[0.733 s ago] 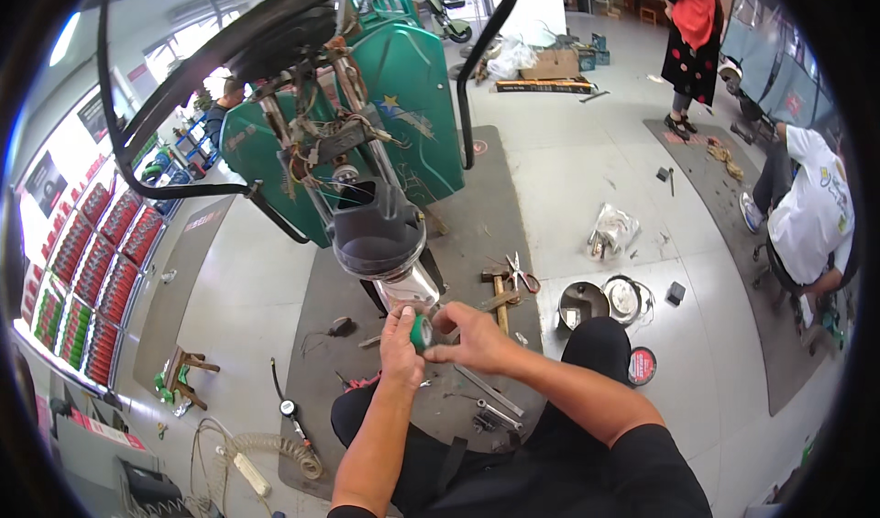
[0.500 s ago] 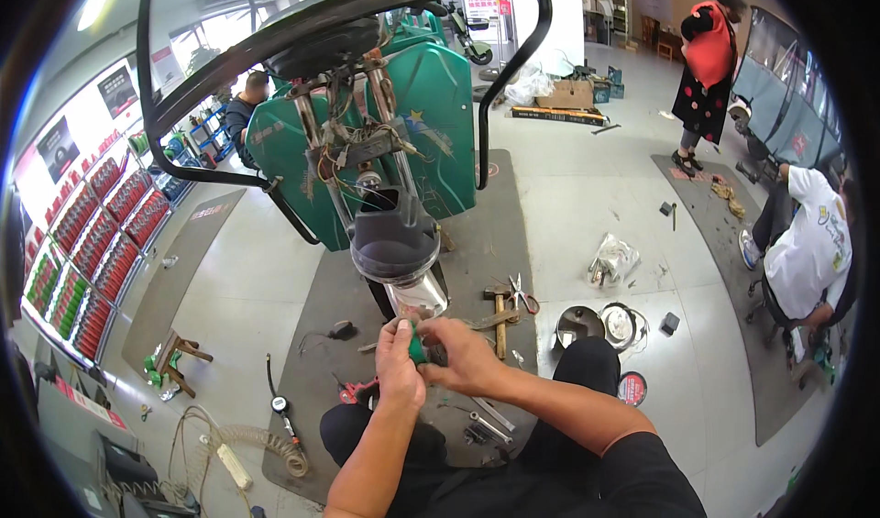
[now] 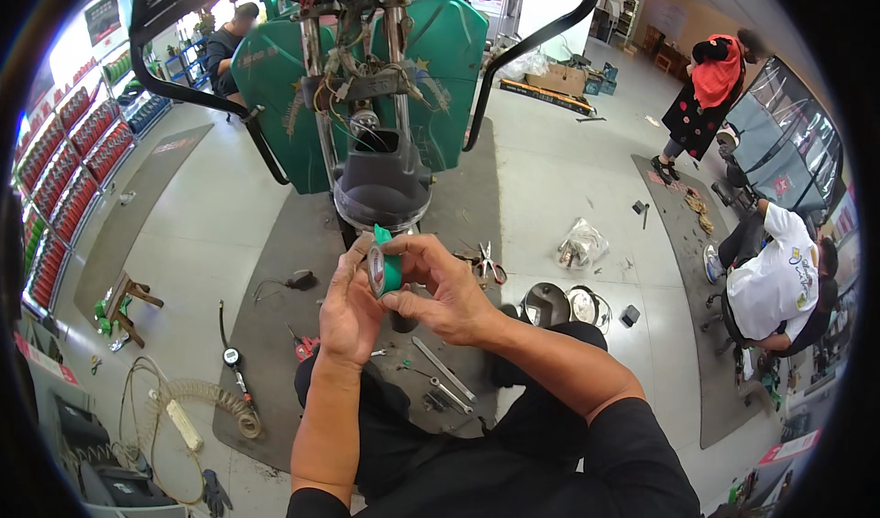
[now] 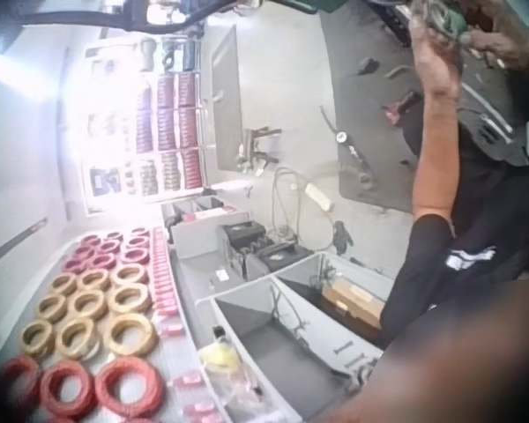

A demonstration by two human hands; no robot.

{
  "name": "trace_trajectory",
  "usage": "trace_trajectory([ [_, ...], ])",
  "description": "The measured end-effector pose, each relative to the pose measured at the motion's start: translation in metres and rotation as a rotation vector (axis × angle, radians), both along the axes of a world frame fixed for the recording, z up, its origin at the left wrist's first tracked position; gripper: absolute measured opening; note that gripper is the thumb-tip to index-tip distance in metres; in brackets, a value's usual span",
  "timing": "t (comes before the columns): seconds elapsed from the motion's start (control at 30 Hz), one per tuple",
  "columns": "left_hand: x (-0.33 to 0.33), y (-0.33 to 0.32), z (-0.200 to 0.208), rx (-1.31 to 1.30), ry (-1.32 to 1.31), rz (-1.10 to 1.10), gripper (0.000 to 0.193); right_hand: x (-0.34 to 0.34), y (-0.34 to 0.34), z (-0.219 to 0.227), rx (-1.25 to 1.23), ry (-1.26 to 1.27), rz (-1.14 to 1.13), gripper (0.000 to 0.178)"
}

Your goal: The person works on the wiring of a green motorcycle in a workshop. They use electrical tape to wrap wires near the handlebars and use pliers to cut and adjust components. The task involves organizing and securing the wiring harness.

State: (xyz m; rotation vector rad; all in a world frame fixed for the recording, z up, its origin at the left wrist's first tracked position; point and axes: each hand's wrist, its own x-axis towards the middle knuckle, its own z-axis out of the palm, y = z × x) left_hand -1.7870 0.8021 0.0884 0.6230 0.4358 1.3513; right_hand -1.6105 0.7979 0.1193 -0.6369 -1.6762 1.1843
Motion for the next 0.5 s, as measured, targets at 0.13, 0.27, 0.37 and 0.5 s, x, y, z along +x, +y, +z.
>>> trace_trajectory([
  [0.13, 0.002, 0.011, -0.021, 0.06, 0.204, 0.007, 0.036, 0.012, 0.016, -0.014, 0.063, -0.042, 0.003, 0.064],
  [0.27, 0.011, 0.025, -0.007, 0.339, 0.667, 0.479, 0.033, 0.041, 0.047, -0.001, -0.197, -0.115, -0.098, 0.054],
  [0.37, 0.009, 0.044, -0.007, 0.632, 1.187, 0.819, 0.03, 0.043, 0.07, -0.003, -0.43, -0.045, -0.032, 0.042],
  [0.5, 0.02, 0.066, -0.012, 0.823, 1.335, 0.925, 0.033, 0.045, 0.096, -0.004, -0.535, -0.052, -0.006, 0.035],
])
